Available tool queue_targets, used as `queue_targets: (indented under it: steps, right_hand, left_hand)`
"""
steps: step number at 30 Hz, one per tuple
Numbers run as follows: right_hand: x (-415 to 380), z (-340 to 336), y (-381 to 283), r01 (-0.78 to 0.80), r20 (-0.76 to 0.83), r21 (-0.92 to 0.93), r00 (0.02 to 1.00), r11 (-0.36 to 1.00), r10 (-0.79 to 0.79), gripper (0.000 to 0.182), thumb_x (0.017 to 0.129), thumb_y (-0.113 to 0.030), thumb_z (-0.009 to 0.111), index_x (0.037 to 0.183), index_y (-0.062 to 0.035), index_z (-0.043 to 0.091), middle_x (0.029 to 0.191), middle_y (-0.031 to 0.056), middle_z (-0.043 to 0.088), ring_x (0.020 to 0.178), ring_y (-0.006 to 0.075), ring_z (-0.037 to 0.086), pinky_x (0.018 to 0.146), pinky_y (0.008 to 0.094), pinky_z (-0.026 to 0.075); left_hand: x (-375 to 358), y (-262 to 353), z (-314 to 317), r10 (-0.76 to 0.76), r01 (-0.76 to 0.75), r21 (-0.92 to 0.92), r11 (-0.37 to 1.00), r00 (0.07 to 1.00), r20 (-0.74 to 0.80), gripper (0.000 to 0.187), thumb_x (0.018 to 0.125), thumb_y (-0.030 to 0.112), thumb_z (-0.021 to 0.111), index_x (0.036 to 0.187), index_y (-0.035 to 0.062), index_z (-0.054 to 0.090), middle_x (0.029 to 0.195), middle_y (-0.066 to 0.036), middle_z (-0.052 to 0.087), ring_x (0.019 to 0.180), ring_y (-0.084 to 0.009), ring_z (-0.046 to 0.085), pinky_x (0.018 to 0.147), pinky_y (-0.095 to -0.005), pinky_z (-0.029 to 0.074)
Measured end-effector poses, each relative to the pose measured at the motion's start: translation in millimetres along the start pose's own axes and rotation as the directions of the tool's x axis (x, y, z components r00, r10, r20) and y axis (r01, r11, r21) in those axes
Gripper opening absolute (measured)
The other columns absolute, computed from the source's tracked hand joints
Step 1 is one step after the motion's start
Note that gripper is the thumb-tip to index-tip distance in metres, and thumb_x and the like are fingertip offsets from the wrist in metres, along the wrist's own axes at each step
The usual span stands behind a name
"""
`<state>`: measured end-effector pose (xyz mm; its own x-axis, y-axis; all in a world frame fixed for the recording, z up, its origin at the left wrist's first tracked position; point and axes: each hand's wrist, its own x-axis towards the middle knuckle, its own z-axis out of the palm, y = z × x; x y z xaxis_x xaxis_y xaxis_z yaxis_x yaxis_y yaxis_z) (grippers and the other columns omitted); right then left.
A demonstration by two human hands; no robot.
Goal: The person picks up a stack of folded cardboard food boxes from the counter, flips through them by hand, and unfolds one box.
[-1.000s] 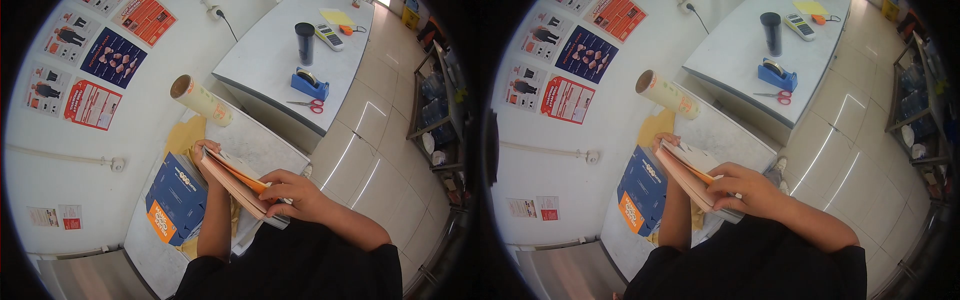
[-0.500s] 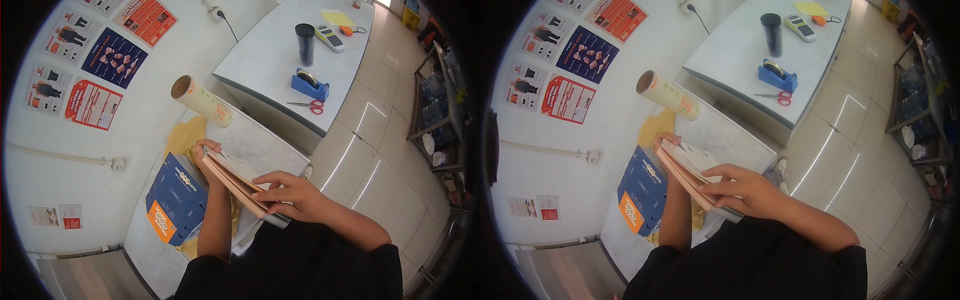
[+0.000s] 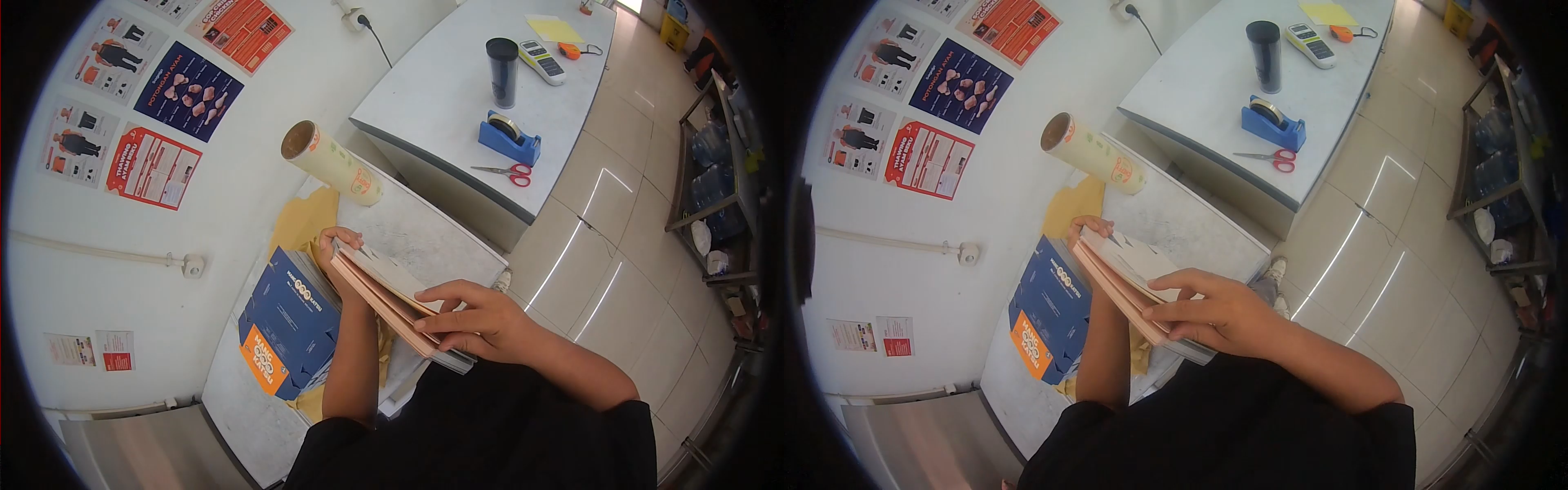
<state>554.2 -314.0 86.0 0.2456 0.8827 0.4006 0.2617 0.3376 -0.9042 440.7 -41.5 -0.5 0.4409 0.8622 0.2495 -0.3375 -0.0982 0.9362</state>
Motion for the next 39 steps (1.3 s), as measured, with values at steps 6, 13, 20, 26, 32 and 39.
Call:
queue_targets:
  steps: [6,13,20,26,32,39]
  right_hand:
    - [1.0,0.1,1.9,0.050,-0.007,-0.007,0.999,0.999,-0.050,0.041,0.082,-0.011,0.082,0.122,-0.0184,0.075,0.135,0.0093,0.063,0.090,0.0219,0.069,0.081,0.0336,0.058]
    - [4.7,-2.1,-2.7,0.136,0.082,-0.169,0.989,0.976,-0.124,0.045,0.081,-0.016,0.085,0.124,-0.0144,0.075,0.138,0.0115,0.060,0.091,0.0215,0.071,0.076,0.0323,0.064]
    - [4.6,-1.6,-0.2,0.142,0.075,-0.153,0.988,0.978,-0.131,0.045,0.080,-0.014,0.085,0.124,-0.0131,0.074,0.137,0.0120,0.059,0.090,0.0215,0.072,0.075,0.0319,0.064]
    - [2.8,-2.5,-0.8,0.121,0.081,-0.153,0.991,0.981,-0.109,0.047,0.079,-0.015,0.086,0.125,-0.0141,0.074,0.136,0.0123,0.060,0.091,0.0228,0.071,0.078,0.0332,0.063]
    - [3.3,-4.0,-5.5,0.097,0.082,-0.139,0.993,0.986,-0.086,0.042,0.083,-0.019,0.083,0.124,-0.0146,0.072,0.133,0.0116,0.061,0.092,0.0249,0.071,0.080,0.0354,0.060]
    - [3.5,-1.4,-3.8,0.070,0.038,-0.121,0.997,0.990,-0.066,0.033,0.088,-0.011,0.076,0.121,-0.0125,0.069,0.129,0.0126,0.062,0.099,0.0306,0.070,0.082,0.0372,0.059]
  left_hand:
    - [-1.4,2.3,2.0,-0.003,0.003,-0.016,1.000,1.000,-0.009,0.035,0.107,0.033,0.039,0.087,0.0076,0.052,0.074,-0.007,0.053,0.074,-0.0194,0.051,0.090,-0.0395,0.044]
    - [-2.3,3.5,2.6,0.025,-0.025,0.006,1.000,1.000,0.008,0.035,0.106,0.034,0.038,0.087,0.0078,0.052,0.074,-0.007,0.053,0.075,-0.0199,0.052,0.090,-0.0400,0.044]
    - [-2.4,3.7,1.3,0.043,-0.042,-0.049,0.998,0.999,0.030,0.005,0.094,0.006,0.054,0.091,0.0087,0.052,0.074,-0.004,0.054,0.072,-0.0161,0.053,0.089,-0.0395,0.048]
    - [-1.7,4.8,1.7,0.019,-0.014,-0.138,0.990,0.999,0.041,0.004,0.095,0.007,0.054,0.091,0.0082,0.052,0.073,-0.004,0.054,0.072,-0.0166,0.054,0.090,-0.0397,0.049]
    - [-2.3,4.8,3.2,0.056,-0.056,-0.027,0.998,0.998,0.029,0.004,0.094,0.006,0.054,0.091,0.0076,0.052,0.073,-0.005,0.054,0.073,-0.0169,0.055,0.088,-0.0382,0.049]
    - [-2.0,5.5,5.6,0.046,-0.044,-0.054,0.998,0.999,0.025,0.004,0.093,0.005,0.055,0.091,0.0071,0.053,0.073,-0.004,0.054,0.072,-0.0168,0.055,0.088,-0.0378,0.050]
